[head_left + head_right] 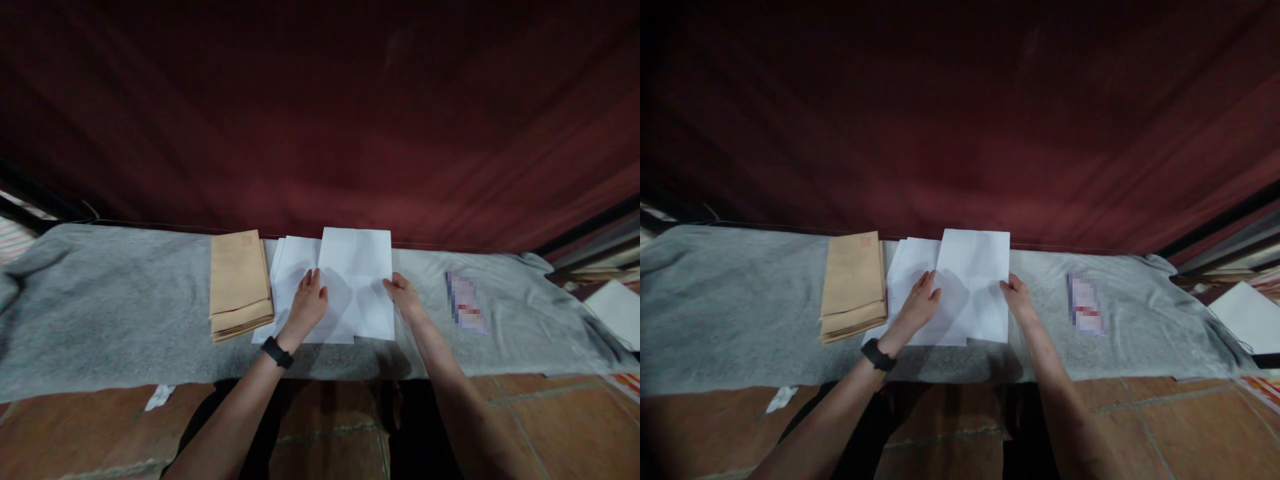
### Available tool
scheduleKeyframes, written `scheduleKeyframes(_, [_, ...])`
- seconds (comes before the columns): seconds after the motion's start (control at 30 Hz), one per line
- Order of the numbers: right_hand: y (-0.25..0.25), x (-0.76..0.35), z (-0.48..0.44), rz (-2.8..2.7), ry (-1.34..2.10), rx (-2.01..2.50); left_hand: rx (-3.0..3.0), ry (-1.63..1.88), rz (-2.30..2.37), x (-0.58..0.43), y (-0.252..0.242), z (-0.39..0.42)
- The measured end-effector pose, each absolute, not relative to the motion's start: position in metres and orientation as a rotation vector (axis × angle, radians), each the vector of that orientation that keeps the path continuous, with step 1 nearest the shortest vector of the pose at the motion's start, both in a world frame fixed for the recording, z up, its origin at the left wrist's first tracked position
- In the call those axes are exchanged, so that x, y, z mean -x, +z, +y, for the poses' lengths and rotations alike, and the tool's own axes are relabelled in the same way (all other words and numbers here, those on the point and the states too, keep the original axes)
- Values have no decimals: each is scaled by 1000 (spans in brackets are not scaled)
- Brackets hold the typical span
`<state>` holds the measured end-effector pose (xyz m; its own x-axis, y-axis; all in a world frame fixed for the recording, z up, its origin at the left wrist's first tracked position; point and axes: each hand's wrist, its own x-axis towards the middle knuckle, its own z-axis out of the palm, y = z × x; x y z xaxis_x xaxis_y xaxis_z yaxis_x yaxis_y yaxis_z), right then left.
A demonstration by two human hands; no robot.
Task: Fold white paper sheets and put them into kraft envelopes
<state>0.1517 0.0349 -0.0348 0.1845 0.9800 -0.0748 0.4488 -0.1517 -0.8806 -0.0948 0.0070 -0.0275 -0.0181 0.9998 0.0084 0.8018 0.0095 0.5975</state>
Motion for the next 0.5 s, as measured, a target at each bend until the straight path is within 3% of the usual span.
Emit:
scheduleKeyframes(0.27, [-34, -212, 12, -1066, 1110, 1631, -1306, 848, 1506, 66, -42, 5])
scheduleKeyframes(0.5, [-30, -252, 11, -1064, 932, 1720, -2087, 836, 1563, 31, -43, 0])
